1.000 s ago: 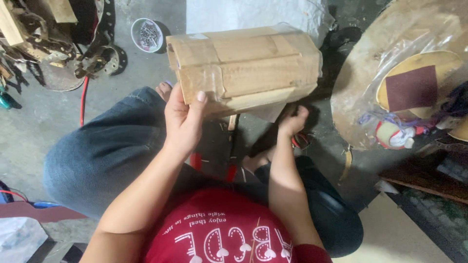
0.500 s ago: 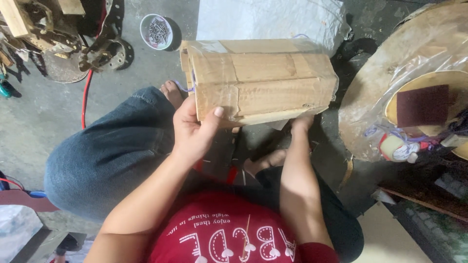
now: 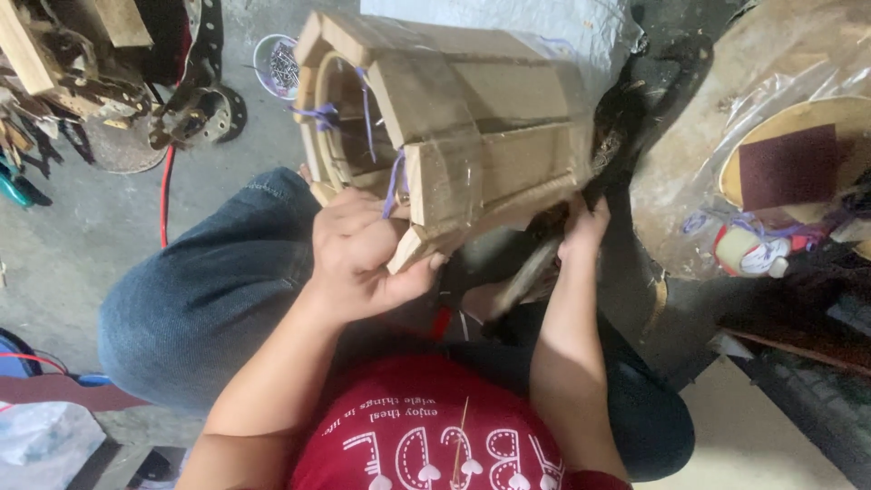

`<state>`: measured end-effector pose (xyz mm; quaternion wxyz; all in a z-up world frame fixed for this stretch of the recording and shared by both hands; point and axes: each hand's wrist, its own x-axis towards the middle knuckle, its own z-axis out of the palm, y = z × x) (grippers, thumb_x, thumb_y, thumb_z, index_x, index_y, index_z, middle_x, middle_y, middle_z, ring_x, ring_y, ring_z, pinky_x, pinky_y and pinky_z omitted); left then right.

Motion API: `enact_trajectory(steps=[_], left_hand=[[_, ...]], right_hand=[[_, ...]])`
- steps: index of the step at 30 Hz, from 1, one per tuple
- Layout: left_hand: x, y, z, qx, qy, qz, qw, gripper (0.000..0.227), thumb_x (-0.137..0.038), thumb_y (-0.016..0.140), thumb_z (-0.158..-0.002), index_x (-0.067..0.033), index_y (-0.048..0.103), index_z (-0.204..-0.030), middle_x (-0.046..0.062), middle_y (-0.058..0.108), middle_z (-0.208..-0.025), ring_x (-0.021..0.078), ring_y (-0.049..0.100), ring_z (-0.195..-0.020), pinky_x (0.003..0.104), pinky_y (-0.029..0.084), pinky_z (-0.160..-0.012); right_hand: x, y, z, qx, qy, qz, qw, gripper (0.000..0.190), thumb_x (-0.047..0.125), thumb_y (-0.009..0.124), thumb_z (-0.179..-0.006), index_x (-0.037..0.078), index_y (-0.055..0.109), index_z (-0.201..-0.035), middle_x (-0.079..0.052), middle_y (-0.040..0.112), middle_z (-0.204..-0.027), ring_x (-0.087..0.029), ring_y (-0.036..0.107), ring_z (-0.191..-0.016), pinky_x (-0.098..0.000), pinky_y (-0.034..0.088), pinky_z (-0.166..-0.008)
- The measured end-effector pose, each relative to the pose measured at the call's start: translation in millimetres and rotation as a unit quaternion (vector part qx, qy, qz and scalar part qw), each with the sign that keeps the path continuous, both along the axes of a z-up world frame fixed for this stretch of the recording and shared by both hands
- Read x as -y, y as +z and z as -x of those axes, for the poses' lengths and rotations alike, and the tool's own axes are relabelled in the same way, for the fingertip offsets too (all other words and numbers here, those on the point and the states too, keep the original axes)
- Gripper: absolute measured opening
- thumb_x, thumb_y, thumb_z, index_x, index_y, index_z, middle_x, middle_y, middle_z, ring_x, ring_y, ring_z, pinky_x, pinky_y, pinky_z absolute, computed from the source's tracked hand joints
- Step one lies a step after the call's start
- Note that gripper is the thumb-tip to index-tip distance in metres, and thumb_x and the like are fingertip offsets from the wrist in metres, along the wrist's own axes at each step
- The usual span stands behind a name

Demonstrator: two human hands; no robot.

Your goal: The person sands a small wooden box with sandpaper, then uses a knife to scrape or trim the edges. They continue sanding different sides of the box and inspect it by turning it over.

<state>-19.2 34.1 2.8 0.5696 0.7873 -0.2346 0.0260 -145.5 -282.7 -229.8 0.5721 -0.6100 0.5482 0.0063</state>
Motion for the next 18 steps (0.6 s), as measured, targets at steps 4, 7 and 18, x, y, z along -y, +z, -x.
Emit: enact_trajectory(steps=[4,7,18], left_hand=[[-2,14,-9,0.066,-0.008,-0.052,0.996,0.029,-0.024,0.078,-0.086,-0.0089,0.065,-0.066,0.009,0.062,-0.061,0.0301,0.063,-0.053,0.040,0.052,-0.057],[-3,15,-8,0.106,-0.026,-0.088,0.990,0.033,-0.026,0.076,-0.088,-0.0116,0.059,-0.064,0.008,0.061,-0.062,0.0281,0.057,-0.048,0.038,0.049,-0.058],[17,8,-3,0.185,-0.114,-0.160,0.963,0.041,-0.042,0.069,-0.096,-0.0142,0.057,-0.068,0.004,0.066,-0.071,0.0230,0.055,-0.050,0.035,0.046,-0.059]], right_hand=[[4,-12,14,0.044,0.096,0.002,0.994,0.049,0.030,0.080,-0.092,0.010,0.064,-0.134,-0.021,0.064,-0.131,-0.038,0.061,-0.127,-0.0505,0.054,-0.101],[-8,2,6,0.126,0.068,0.018,0.989,0.013,0.013,0.075,-0.092,0.010,0.067,-0.102,-0.011,0.069,-0.101,-0.026,0.068,-0.097,-0.0461,0.057,-0.082],[-44,71,-40,0.305,0.118,-0.052,0.944,0.023,0.003,0.072,-0.090,0.014,0.053,-0.081,-0.014,0.069,-0.127,-0.024,0.066,-0.114,-0.0444,0.057,-0.092]])
